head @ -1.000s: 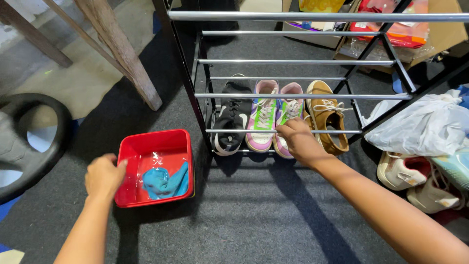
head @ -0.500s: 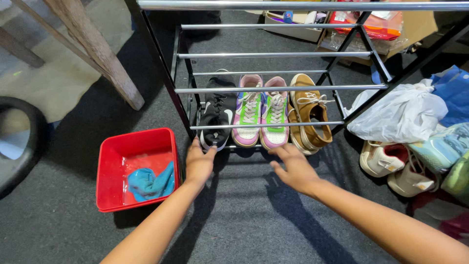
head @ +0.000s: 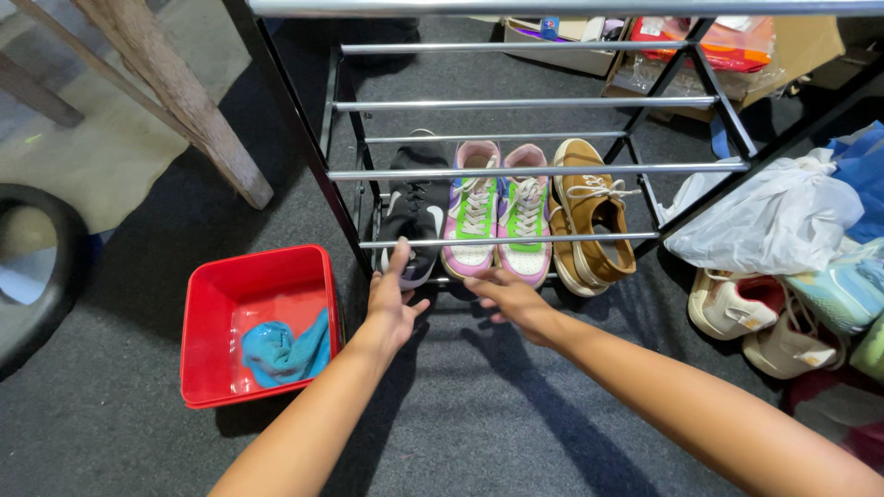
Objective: The person removes several pairs of shoes from a metal shoe rack and places them on the floor. Then the person disassembles the shoe rack by removing the horizontal bars one by one.
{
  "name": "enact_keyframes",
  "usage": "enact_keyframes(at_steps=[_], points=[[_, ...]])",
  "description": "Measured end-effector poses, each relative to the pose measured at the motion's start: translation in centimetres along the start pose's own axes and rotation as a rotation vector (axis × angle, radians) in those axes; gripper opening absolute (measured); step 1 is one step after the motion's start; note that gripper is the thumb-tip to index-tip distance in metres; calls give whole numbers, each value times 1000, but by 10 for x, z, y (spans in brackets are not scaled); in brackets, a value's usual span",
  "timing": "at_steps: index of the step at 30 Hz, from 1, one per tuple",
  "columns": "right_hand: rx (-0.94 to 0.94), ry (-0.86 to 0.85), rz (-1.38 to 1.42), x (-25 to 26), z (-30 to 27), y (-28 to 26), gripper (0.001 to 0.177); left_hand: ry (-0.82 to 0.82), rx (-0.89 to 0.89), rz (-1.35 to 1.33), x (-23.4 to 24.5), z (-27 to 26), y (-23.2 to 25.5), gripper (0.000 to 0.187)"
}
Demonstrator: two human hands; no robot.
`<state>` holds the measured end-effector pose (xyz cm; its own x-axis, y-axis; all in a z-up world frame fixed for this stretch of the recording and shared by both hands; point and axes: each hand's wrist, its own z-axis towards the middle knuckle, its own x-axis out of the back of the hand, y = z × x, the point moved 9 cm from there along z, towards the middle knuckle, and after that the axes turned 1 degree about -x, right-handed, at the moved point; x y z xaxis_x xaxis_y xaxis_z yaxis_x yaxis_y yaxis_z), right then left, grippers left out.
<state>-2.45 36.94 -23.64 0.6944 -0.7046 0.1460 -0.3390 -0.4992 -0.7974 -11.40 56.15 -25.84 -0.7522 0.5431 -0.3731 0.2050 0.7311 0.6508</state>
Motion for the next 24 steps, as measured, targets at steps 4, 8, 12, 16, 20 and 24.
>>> enact_keyframes(at_steps=[4, 8, 12, 16, 20, 24], points=[[-7, -28, 80, -27, 12, -14, 67, -63, -16, 95, -6, -9, 3, 102], [-78, -22, 245, -46, 26, -10, 71, -57, 15, 126, 2, 5, -3, 98], [-78, -104, 410, -61, 37, -6, 75, -131, 66, 120, 13, 21, -11, 81], [-56, -185, 510, -71, 34, -11, 79, -228, 125, 62, 21, 7, -23, 71], [-130, -92, 501, -76, 29, -9, 71, -244, 161, -23, 21, -4, -26, 71], [-100, -163, 645, -87, 45, 5, 71, -272, 194, -32, 20, -7, -24, 70]])
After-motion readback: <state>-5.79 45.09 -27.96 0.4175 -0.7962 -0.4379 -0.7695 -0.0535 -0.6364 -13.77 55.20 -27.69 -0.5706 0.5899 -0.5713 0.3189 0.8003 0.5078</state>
